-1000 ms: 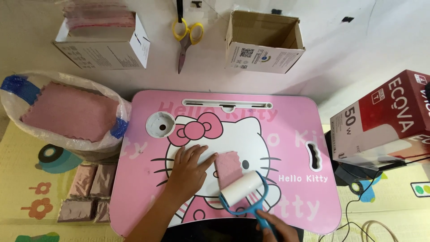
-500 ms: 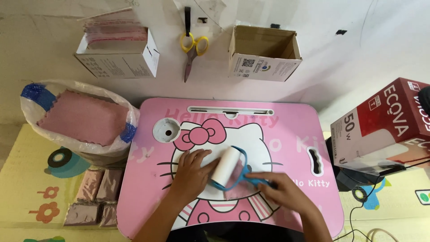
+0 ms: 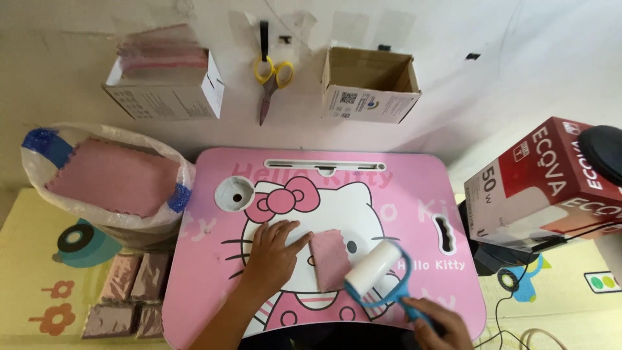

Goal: The person uses a lint roller to clean several small pink and gray cloth swatches one at a time on a small desk, then places a pink swatch into a plastic sleeve and seals it.

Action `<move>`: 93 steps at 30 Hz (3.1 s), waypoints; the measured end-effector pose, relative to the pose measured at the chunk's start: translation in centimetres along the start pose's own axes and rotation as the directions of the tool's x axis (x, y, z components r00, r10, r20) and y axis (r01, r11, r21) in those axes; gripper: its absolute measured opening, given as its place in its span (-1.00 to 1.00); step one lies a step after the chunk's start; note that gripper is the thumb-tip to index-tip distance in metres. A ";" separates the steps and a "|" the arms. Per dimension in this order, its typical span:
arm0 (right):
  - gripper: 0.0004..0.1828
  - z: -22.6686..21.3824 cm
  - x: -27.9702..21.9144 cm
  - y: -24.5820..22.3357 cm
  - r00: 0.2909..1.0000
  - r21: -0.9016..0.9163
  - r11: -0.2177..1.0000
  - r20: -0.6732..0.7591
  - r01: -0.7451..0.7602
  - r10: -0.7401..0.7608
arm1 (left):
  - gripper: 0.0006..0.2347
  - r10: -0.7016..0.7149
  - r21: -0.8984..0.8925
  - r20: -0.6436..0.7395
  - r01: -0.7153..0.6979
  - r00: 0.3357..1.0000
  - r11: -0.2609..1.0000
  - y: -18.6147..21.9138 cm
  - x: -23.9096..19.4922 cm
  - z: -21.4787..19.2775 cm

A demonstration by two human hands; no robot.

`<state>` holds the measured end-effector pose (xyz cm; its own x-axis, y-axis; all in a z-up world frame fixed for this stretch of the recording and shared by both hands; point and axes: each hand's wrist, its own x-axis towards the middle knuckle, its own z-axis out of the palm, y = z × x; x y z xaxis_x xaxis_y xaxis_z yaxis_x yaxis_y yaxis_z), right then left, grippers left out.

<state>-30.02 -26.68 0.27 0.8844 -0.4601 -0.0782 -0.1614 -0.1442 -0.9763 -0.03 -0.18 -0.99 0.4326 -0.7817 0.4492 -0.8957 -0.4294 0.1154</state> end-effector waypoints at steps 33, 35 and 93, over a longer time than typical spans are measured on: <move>-0.63 4.3 23.1 -37.3 0.418 -0.646 -0.737 0.736 0.199 -0.533 | -0.48 -0.042 -0.065 0.054 0.046 0.998 0.997 -1.4 -0.3 3.7; -0.64 5.0 23.7 -36.2 0.421 -0.644 -0.738 0.738 0.202 -0.528 | -0.49 -0.051 -0.064 0.074 0.056 0.996 0.996 -1.4 -0.3 3.8; -0.48 9.7 20.4 0.7 0.870 -0.723 0.500 0.306 0.477 -0.387 | -0.73 -0.508 0.122 0.149 0.494 0.848 0.861 -17.0 17.5 -26.9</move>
<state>-7.86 -27.63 -3.94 0.9658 -0.0763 0.2477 0.0241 -0.9251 -0.3790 20.04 5.59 28.69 0.8375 -0.5123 0.1901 -0.5446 -0.8111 0.2135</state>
